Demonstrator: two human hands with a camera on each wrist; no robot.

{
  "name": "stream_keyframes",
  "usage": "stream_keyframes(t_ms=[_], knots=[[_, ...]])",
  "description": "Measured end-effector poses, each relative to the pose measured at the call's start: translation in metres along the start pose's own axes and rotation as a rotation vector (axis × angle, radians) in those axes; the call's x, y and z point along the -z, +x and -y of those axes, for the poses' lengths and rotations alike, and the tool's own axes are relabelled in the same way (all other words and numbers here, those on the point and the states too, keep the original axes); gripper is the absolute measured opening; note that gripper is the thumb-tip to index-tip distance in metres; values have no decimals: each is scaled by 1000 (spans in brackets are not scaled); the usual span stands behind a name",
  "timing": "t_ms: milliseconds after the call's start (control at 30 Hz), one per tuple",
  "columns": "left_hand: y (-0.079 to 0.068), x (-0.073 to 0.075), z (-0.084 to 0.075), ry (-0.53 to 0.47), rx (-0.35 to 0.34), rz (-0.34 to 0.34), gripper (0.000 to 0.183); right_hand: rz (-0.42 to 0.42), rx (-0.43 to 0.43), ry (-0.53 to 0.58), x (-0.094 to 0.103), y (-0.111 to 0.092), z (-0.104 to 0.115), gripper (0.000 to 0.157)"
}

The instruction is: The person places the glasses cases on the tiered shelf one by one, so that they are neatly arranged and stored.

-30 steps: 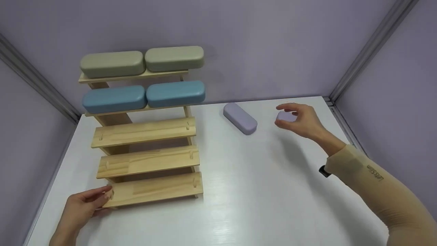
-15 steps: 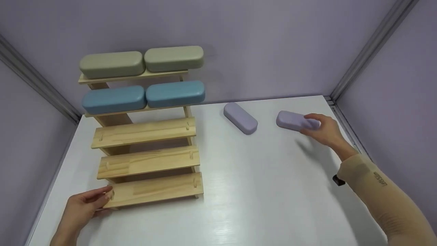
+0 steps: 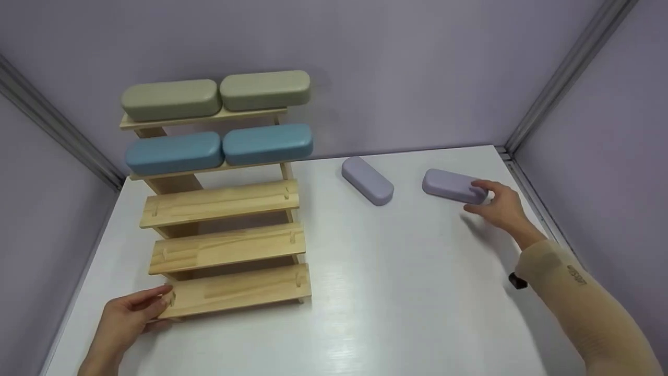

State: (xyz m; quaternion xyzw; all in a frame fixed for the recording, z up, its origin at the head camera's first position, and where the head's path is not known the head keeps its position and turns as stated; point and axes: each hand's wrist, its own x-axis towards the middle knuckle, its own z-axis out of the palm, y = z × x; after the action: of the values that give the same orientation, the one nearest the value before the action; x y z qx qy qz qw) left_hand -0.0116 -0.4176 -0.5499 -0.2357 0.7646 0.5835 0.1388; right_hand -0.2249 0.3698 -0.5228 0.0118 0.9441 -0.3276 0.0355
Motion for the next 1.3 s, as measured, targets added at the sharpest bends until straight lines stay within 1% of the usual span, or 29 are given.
stream_keyframes(t_ms=[267,467,667,800,967,1100,1300], knots=[[1,0,0,-13,9,-7,30,-40,17,-24,-5,7,-3,73],[0,0,-1,-10,12,-6,33,-53,-5,-14,-7,14,-1,75],[1,1,-1,-3,25,-1,30,-40,-56,21,-9,23,0,77],[1,2,-1,-8,18,7,31,-19,-67,14,-12,27,-2,77],[0,2,-2,-20,6,12,31,-28,-45,1,-14,29,-3,76],[2,2,-1,-32,20,9,31,-53,-33,-16,-16,28,-3,73],[2,2,-2,-19,31,-2,32,-88,-43,-45,-20,28,-2,68]])
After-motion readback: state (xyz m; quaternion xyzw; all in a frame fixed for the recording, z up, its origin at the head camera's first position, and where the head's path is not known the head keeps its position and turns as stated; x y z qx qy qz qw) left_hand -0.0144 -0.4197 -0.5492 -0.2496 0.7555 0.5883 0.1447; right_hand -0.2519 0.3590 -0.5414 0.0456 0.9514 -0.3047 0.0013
